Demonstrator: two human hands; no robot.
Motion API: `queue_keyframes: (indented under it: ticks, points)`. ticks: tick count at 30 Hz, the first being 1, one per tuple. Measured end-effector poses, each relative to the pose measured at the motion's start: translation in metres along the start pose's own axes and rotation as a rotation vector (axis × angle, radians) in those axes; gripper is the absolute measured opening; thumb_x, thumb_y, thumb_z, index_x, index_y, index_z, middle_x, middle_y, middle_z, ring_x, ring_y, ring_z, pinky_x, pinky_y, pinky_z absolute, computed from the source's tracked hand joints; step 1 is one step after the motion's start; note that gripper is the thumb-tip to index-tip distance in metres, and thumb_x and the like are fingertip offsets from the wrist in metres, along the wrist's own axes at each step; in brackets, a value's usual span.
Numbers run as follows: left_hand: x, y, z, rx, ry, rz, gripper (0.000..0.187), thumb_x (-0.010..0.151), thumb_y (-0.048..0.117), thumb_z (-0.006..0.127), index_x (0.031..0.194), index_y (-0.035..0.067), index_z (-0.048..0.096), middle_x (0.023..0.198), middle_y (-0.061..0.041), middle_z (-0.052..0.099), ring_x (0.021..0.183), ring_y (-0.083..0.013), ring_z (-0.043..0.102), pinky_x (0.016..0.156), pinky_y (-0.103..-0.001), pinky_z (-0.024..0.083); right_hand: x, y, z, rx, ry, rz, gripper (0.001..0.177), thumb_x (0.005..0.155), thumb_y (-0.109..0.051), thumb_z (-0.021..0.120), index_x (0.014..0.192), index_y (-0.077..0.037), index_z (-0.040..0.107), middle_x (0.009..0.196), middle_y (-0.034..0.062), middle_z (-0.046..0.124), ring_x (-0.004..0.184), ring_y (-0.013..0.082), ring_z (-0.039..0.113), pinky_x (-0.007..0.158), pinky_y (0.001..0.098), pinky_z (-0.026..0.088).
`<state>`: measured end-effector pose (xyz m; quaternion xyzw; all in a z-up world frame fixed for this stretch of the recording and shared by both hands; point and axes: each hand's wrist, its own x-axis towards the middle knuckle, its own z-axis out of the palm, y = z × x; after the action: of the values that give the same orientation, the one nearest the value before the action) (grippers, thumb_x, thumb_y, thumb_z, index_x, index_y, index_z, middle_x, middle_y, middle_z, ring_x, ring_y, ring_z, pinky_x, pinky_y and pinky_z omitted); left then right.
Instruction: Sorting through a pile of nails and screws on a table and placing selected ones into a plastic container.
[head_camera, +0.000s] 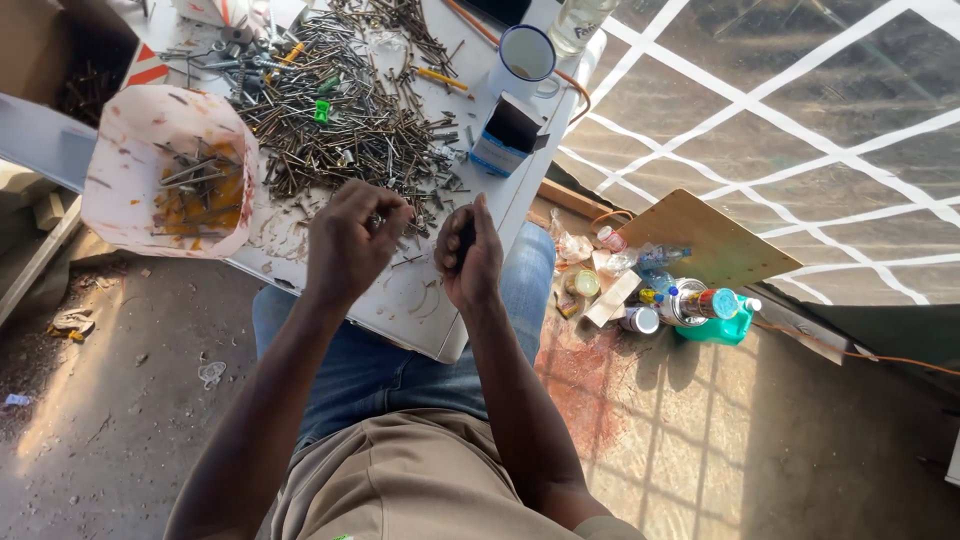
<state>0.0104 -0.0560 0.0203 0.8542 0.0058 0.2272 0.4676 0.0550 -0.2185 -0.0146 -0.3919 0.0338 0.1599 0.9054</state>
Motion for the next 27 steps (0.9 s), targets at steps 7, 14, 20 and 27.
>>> queue_keyframes:
  ticks: [7, 14, 20, 27]
  points:
    - [0.008, -0.039, 0.019, 0.371, -0.014, 0.314, 0.04, 0.093, 0.033, 0.082, 0.121, 0.005, 0.076, 0.131, -0.02, 0.064, 0.119, -0.0422, 0.061, 0.097, -0.054, 0.051, 0.0, 0.008, -0.016, -0.016, -0.134, -0.069, 0.057, 0.11, -0.055, 0.039, 0.074, -0.012, 0.051, 0.052, 0.0013, 0.036, 0.034, 0.011, 0.038, 0.031, 0.0217, 0.029]
    - [0.017, -0.093, 0.019, 0.585, 0.018, 0.287, 0.012, 0.09, 0.022, 0.078, 0.1, 0.016, 0.076, 0.122, -0.005, 0.07, 0.127, -0.0312, 0.061, 0.102, -0.046, 0.048, 0.005, 0.012, -0.023, -0.023, -0.168, -0.104, 0.055, 0.111, -0.047, 0.043, 0.072, -0.009, 0.052, 0.05, 0.0031, 0.037, 0.033, 0.0109, 0.04, 0.031, 0.0215, 0.032]
    - [0.021, -0.098, -0.005, 0.612, 0.129, 0.207, 0.005, 0.098, 0.011, 0.071, 0.101, 0.014, 0.073, 0.115, -0.004, 0.069, 0.123, -0.0309, 0.061, 0.099, -0.046, 0.049, 0.006, 0.013, -0.022, -0.019, -0.189, -0.108, 0.055, 0.111, -0.046, 0.044, 0.072, -0.007, 0.052, 0.05, 0.0046, 0.035, 0.032, 0.0125, 0.038, 0.031, 0.0226, 0.033]
    - [0.053, -0.099, 0.03, 0.548, 0.111, 0.282, 0.009, 0.1, 0.019, 0.07, 0.108, 0.018, 0.075, 0.118, -0.002, 0.069, 0.122, -0.0283, 0.06, 0.096, -0.044, 0.046, 0.006, 0.014, -0.023, -0.045, -0.213, -0.136, 0.056, 0.112, -0.044, 0.044, 0.072, -0.006, 0.054, 0.049, 0.0041, 0.038, 0.032, 0.0109, 0.04, 0.032, 0.0211, 0.034]
